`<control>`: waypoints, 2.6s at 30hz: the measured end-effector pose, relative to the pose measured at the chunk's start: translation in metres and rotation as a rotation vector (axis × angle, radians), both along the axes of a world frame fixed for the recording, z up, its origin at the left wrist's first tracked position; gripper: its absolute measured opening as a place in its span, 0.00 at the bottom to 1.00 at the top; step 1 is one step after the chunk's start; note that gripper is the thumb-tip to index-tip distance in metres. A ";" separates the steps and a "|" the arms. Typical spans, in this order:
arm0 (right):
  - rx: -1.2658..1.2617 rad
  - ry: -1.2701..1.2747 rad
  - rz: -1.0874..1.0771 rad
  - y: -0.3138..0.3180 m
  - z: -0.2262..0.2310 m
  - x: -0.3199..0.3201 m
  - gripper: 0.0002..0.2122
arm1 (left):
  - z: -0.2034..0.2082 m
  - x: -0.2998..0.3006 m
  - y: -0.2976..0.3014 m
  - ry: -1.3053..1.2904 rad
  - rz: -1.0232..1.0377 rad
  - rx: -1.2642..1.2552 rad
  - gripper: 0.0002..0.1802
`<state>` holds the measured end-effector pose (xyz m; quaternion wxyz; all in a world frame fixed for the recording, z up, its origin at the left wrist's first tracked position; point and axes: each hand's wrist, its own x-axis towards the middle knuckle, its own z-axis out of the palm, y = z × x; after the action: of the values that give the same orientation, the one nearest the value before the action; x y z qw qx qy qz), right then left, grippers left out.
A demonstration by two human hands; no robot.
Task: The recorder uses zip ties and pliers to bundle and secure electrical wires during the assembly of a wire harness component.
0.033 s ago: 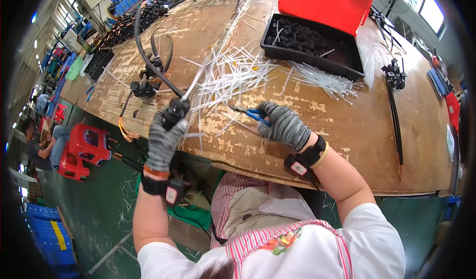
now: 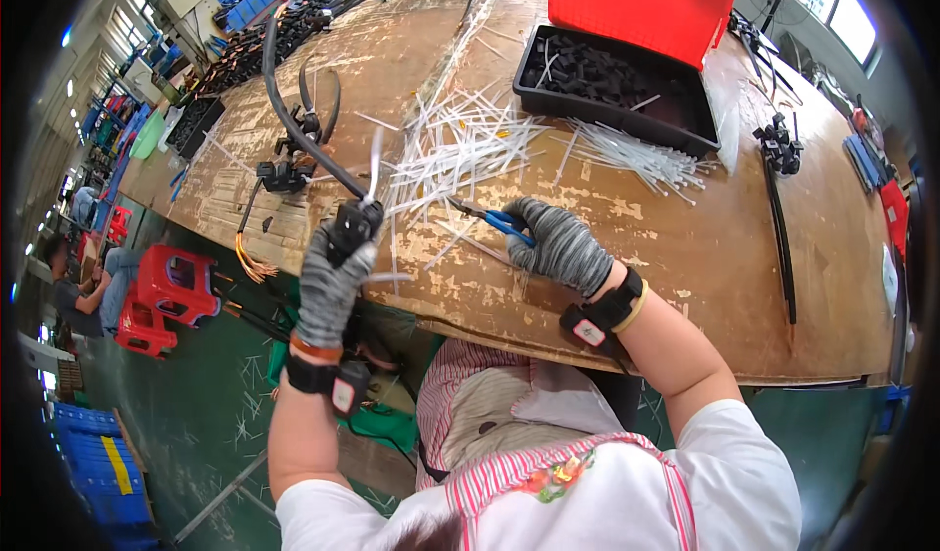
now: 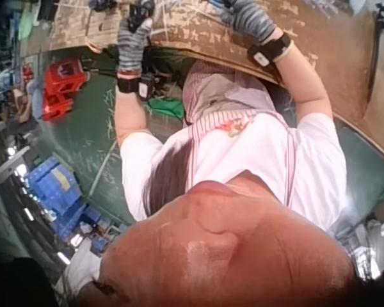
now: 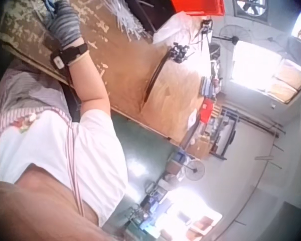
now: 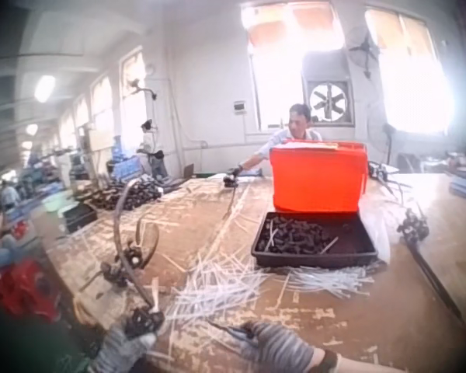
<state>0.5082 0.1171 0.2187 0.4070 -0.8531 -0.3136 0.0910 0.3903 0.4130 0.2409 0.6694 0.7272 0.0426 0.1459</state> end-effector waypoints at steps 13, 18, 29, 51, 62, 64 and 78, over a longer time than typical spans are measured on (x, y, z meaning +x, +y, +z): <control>-0.119 -0.485 0.047 0.010 -0.006 -0.015 0.29 | -0.041 -0.012 -0.078 0.001 0.144 -0.200 0.21; -0.101 -0.509 0.060 0.015 -0.004 -0.016 0.29 | -0.038 -0.015 -0.087 0.051 0.199 -0.002 0.19; -0.083 -0.557 0.066 0.020 0.009 -0.020 0.28 | -0.050 -0.015 -0.086 0.018 0.158 -0.031 0.28; 0.651 0.902 0.268 0.028 -0.025 -0.050 0.20 | 0.040 -0.039 -0.124 -0.578 0.507 -0.251 0.30; 1.153 1.433 0.521 0.005 -0.024 -0.018 0.27 | 0.043 -0.047 -0.040 -0.475 0.445 -0.850 0.17; 1.295 1.615 0.616 0.012 -0.046 -0.004 0.32 | 0.032 -0.034 -0.054 -0.388 0.499 -0.897 0.15; 1.233 0.866 0.027 0.005 -0.015 -0.010 0.16 | -0.033 -0.017 -0.058 0.399 0.390 -0.716 0.23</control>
<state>0.4984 0.1226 0.2042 0.8964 -0.3548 -0.1301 0.2314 0.3729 0.3547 0.2077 0.8174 0.4422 0.3547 0.1022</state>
